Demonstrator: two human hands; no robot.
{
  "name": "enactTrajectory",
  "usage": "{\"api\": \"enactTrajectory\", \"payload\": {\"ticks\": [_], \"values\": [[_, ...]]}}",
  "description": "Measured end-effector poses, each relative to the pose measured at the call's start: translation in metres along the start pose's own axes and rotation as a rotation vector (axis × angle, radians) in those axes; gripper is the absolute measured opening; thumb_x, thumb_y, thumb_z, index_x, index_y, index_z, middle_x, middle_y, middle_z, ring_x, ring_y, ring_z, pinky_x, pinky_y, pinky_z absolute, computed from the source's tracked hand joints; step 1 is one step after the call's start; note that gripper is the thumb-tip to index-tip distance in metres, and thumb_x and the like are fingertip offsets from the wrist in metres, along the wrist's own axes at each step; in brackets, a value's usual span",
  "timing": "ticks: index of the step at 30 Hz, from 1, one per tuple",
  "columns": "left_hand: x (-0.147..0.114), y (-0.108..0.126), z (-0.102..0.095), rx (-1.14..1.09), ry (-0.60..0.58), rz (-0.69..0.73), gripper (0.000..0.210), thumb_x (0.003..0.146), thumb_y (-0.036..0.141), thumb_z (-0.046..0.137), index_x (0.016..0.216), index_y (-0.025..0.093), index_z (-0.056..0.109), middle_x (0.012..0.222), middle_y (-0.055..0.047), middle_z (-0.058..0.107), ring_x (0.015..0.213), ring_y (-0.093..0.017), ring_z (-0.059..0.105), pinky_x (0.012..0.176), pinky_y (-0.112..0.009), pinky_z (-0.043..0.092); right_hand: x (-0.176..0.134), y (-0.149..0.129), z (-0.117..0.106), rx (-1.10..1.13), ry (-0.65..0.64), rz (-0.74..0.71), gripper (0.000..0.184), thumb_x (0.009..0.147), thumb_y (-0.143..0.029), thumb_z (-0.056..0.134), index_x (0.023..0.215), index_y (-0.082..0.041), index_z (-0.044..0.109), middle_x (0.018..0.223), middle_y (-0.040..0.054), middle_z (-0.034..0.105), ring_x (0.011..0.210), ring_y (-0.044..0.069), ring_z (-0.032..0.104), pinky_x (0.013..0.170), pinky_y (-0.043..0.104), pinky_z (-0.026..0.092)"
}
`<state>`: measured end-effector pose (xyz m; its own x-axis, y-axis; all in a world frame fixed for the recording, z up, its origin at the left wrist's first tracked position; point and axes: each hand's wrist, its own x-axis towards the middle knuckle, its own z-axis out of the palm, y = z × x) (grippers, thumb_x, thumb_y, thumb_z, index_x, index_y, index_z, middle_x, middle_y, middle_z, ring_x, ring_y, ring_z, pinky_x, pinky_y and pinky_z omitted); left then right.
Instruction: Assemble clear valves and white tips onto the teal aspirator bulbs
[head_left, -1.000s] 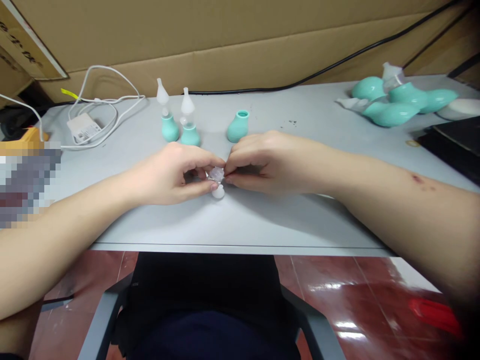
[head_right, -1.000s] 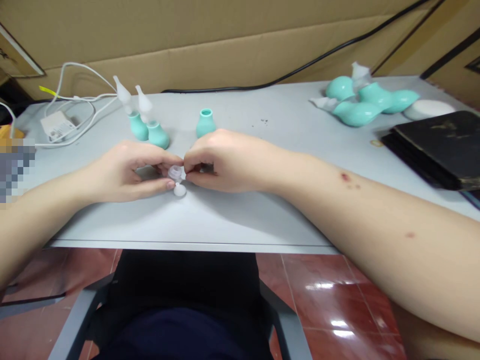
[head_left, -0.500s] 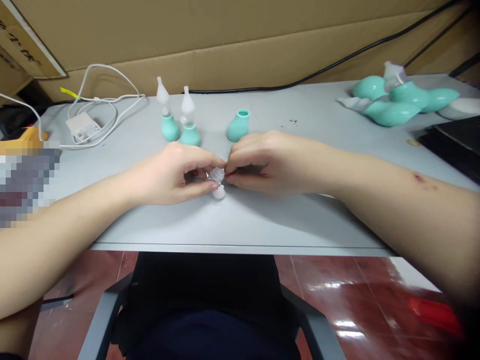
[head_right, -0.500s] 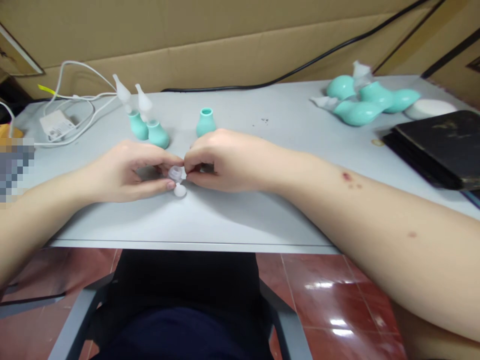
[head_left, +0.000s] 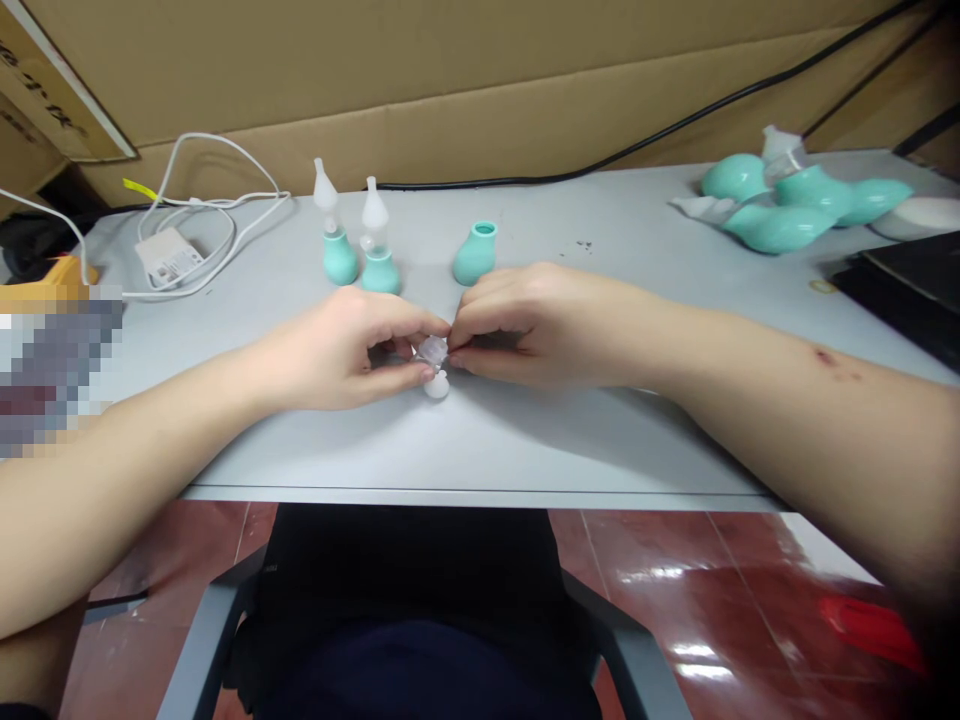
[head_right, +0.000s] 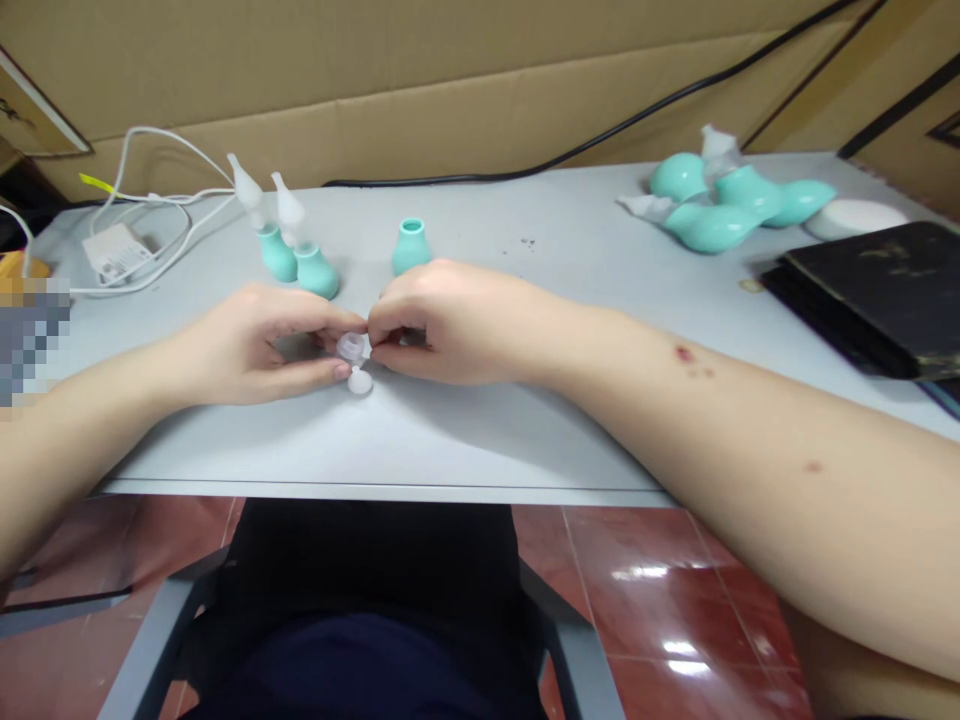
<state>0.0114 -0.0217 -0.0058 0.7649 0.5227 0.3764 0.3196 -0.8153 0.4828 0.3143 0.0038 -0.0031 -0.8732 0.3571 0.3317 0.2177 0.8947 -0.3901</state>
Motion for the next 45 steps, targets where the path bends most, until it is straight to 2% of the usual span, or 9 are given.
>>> {"api": "enactTrajectory", "payload": {"ticks": [12, 23, 36, 41, 45], "values": [[-0.0003, 0.0015, -0.0007, 0.002, 0.019, 0.045, 0.028, 0.108, 0.023, 0.080, 0.130, 0.019, 0.097, 0.103, -0.005, 0.095, 0.082, -0.017, 0.084, 0.076, -0.024, 0.063, -0.0013, -0.0015, -0.0015, -0.023, -0.012, -0.001, 0.023, 0.118, -0.018, 0.070, 0.106, -0.019, 0.089, 0.094, 0.0059, 0.086, 0.086, 0.019, 0.072, 0.083, 0.038, 0.053], [-0.0009, 0.0005, -0.0010, 0.013, 0.005, 0.046, 0.026, 0.110, 0.023, 0.080, 0.131, 0.021, 0.096, 0.105, -0.005, 0.095, 0.085, -0.018, 0.085, 0.078, -0.025, 0.064, -0.0008, -0.0047, -0.0037, -0.022, -0.041, 0.027, 0.025, 0.121, -0.012, 0.068, 0.107, -0.019, 0.088, 0.097, 0.0062, 0.086, 0.089, 0.019, 0.072, 0.085, 0.037, 0.053], [-0.0023, -0.0003, -0.0004, 0.015, 0.002, 0.011, 0.027, 0.109, 0.025, 0.081, 0.133, 0.023, 0.095, 0.107, -0.004, 0.095, 0.089, -0.019, 0.087, 0.082, -0.028, 0.070, -0.0026, -0.0031, -0.0028, -0.051, -0.025, 0.006, 0.026, 0.121, -0.012, 0.069, 0.107, -0.018, 0.089, 0.095, 0.0063, 0.085, 0.089, 0.020, 0.072, 0.084, 0.037, 0.052], [-0.0022, -0.0005, 0.0004, 0.022, 0.001, 0.006, 0.028, 0.109, 0.026, 0.081, 0.133, 0.023, 0.095, 0.106, -0.004, 0.094, 0.088, -0.019, 0.087, 0.082, -0.028, 0.070, -0.0031, -0.0015, -0.0023, -0.055, -0.011, -0.022, 0.026, 0.122, -0.014, 0.069, 0.106, -0.020, 0.088, 0.093, 0.0037, 0.084, 0.087, 0.019, 0.071, 0.083, 0.037, 0.052], [-0.0028, -0.0013, -0.0010, 0.020, 0.001, 0.023, 0.027, 0.109, 0.024, 0.081, 0.133, 0.024, 0.094, 0.108, -0.003, 0.094, 0.088, -0.018, 0.087, 0.082, -0.027, 0.069, -0.0022, -0.0036, -0.0038, -0.055, -0.031, 0.007, 0.024, 0.121, -0.013, 0.071, 0.107, -0.020, 0.088, 0.094, 0.0038, 0.085, 0.088, 0.019, 0.071, 0.084, 0.038, 0.052]]}}
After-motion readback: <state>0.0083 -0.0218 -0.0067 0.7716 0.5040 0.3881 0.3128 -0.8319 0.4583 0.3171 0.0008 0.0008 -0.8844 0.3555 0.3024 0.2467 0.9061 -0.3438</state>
